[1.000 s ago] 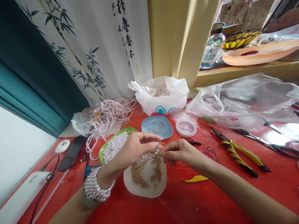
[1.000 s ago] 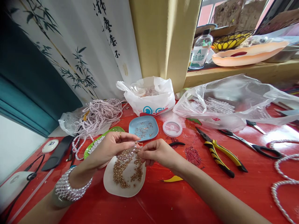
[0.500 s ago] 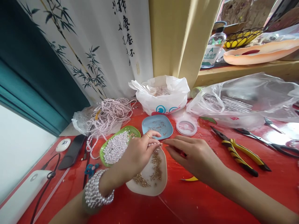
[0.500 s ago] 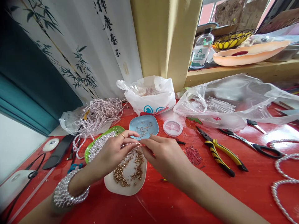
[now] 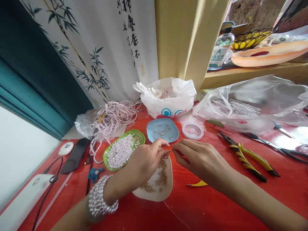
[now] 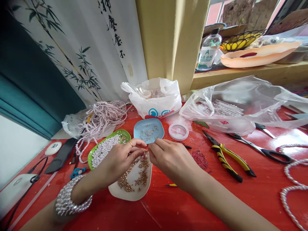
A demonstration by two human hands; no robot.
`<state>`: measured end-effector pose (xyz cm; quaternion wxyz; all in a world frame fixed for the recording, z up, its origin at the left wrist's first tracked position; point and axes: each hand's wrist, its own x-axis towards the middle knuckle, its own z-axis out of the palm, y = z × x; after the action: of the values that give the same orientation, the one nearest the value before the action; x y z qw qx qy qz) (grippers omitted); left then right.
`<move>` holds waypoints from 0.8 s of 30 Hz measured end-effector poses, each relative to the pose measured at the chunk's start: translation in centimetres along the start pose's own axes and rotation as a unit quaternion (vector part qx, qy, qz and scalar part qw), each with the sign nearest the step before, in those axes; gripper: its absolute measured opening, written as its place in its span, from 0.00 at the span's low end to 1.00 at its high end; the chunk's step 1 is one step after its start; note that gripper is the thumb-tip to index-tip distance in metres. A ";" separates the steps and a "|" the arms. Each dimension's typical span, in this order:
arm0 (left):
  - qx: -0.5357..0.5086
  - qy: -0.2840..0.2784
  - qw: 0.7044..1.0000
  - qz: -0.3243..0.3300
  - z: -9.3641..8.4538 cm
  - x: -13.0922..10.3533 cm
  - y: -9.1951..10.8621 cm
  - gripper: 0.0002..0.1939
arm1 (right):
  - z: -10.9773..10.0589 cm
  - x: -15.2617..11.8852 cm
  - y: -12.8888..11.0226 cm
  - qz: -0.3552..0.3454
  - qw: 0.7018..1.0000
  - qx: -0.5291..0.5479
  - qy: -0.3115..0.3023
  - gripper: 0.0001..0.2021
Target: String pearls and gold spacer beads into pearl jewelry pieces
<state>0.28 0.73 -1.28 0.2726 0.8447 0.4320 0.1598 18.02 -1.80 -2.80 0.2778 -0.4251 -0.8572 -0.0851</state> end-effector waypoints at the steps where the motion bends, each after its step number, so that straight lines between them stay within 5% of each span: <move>1: 0.001 -0.002 1.000 0.000 0.0 0.0 0.0 0.15 | 0.0 0.0 0.2 0.004 1.000 0.000 0.001 0.16; 15: 0.033 -0.004 0.999 -0.017 0.3 -0.1 0.0 0.20 | 0.3 0.0 -1.1 -0.039 0.998 0.005 -0.041 0.14; 20: 0.007 -0.013 1.000 -0.017 0.2 0.0 0.2 0.19 | 0.1 0.4 -0.9 0.064 0.988 0.135 -0.043 0.12; 24: -0.024 -0.018 0.999 -0.015 0.0 0.1 0.3 0.17 | -0.2 0.8 0.1 0.204 0.936 0.285 -0.041 0.07</move>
<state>0.50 0.67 -1.10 0.3032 0.8341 0.4354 0.1507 17.77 -1.31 -2.17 0.3634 -0.4965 -0.7513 0.2387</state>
